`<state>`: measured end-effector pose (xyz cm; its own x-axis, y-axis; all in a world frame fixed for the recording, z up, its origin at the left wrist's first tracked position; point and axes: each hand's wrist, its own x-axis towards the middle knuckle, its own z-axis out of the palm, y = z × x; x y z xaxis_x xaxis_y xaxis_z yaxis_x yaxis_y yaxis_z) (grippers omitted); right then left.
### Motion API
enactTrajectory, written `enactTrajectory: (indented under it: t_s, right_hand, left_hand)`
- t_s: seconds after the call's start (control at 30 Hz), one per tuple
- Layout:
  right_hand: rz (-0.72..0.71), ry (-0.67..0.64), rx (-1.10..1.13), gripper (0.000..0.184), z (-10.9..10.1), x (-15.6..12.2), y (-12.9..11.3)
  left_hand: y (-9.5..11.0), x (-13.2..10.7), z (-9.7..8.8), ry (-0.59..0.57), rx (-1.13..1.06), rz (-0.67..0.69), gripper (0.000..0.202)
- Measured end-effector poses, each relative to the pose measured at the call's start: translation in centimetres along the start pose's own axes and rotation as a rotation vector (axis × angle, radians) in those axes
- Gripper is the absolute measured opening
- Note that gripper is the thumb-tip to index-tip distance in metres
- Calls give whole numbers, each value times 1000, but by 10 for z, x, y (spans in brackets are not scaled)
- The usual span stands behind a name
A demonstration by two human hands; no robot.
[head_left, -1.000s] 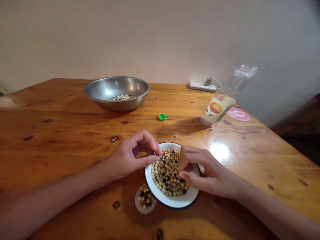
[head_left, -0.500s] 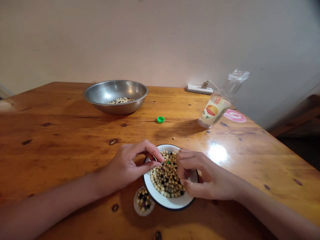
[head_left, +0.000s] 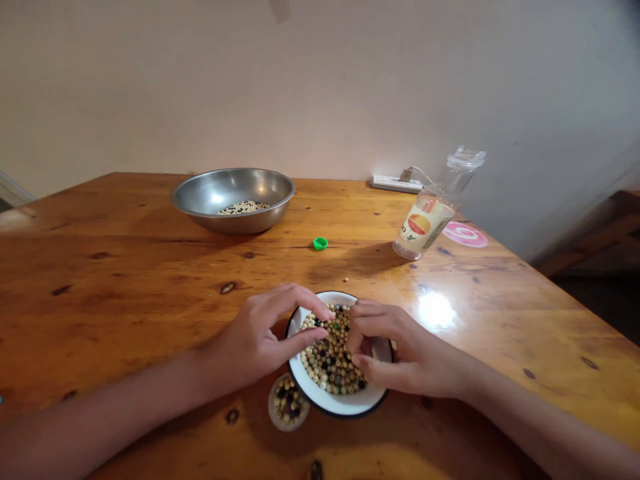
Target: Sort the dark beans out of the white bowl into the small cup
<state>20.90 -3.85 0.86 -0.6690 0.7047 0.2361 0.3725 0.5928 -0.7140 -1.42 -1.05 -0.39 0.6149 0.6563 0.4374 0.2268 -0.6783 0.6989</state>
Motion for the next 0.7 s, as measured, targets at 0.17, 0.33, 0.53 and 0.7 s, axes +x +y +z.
enactTrajectory:
  t_s: [0.17, 0.33, 0.53, 0.7]
  right_hand:
    - [-5, 29, 18, 14, 1, -1, 2]
    - [23, 49, 107, 15, -1, -4, 6]
    - [126, 164, 312, 18, -7, -8, 18]
    - [206, 251, 457, 24, -9, -8, 27]
  left_hand:
    - [-4, 3, -6, 37, 66, 8, 7]
    - [-1, 5, -8, -68, 242, 51, 9]
    - [3, 2, -5, -112, 365, 81, 16]
    - [5, 2, -4, -113, 405, 142, 17]
